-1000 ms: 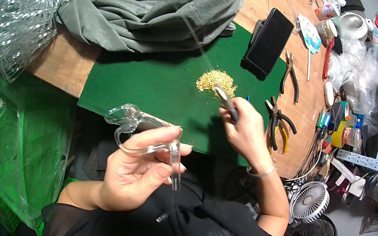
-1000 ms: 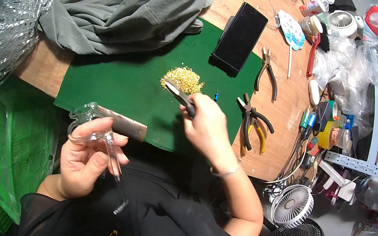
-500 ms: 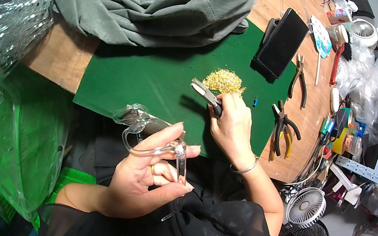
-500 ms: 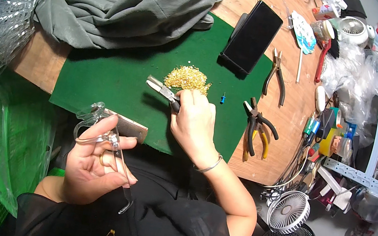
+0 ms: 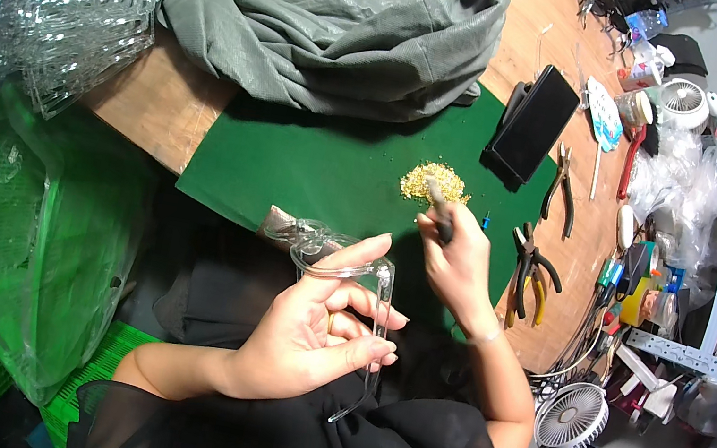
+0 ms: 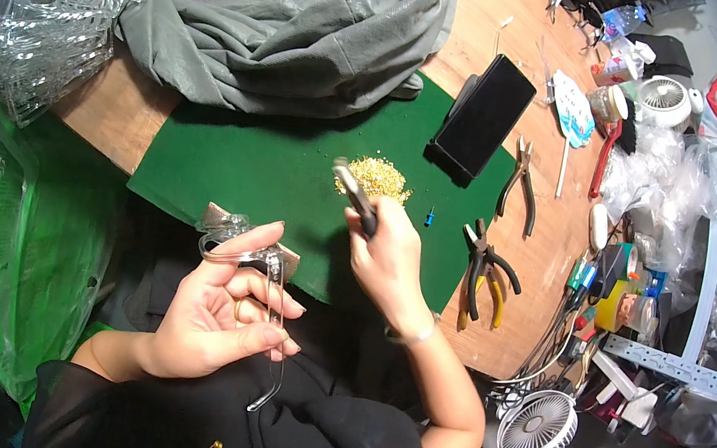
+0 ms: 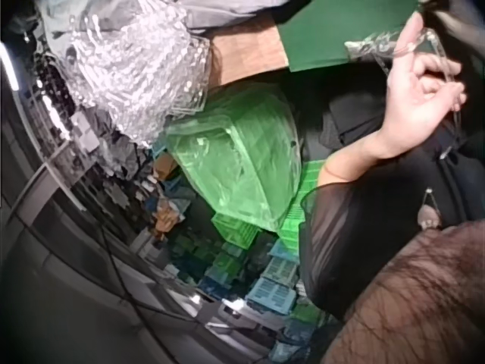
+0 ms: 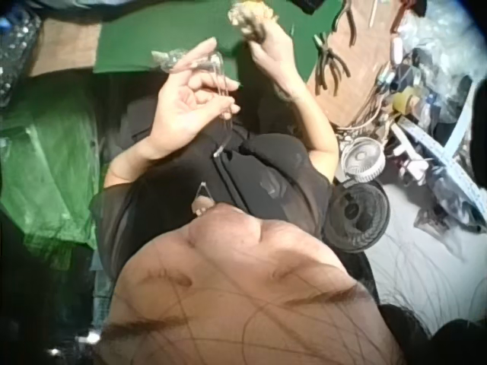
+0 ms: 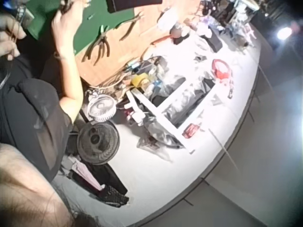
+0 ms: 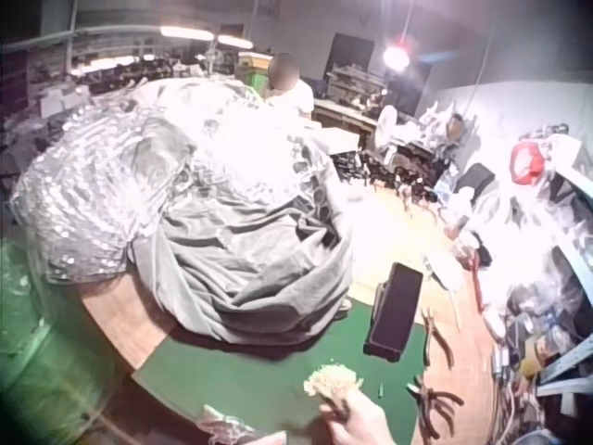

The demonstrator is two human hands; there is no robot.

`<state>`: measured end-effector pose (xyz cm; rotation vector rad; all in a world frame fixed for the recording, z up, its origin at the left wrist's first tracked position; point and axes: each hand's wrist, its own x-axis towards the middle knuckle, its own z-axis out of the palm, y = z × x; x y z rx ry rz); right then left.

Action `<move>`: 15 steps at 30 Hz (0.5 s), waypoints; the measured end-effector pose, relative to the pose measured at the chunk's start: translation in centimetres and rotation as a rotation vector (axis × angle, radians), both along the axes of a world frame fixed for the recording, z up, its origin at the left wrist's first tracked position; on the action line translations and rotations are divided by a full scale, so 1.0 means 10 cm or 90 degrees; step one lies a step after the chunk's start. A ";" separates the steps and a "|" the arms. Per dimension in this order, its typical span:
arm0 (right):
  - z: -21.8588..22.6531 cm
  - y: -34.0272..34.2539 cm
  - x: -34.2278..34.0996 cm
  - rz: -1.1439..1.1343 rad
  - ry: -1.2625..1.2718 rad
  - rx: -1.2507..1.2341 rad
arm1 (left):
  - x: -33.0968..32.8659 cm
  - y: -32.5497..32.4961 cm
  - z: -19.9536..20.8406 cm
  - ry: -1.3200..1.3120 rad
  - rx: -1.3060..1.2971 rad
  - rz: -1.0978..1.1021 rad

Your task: The person uses pliers to adjust and assemble clear eyeglass frames on a green work mat. They repeatedly grip and bend the frame arms and bridge, then place the assembled frame into a plastic bag.

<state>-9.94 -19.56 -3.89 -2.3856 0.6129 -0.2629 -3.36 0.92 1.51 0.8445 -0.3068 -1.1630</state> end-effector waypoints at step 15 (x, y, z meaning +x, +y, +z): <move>0.58 0.38 -0.22 0.279 -0.361 0.150 | -0.12 -0.04 0.03 0.076 -0.020 -0.042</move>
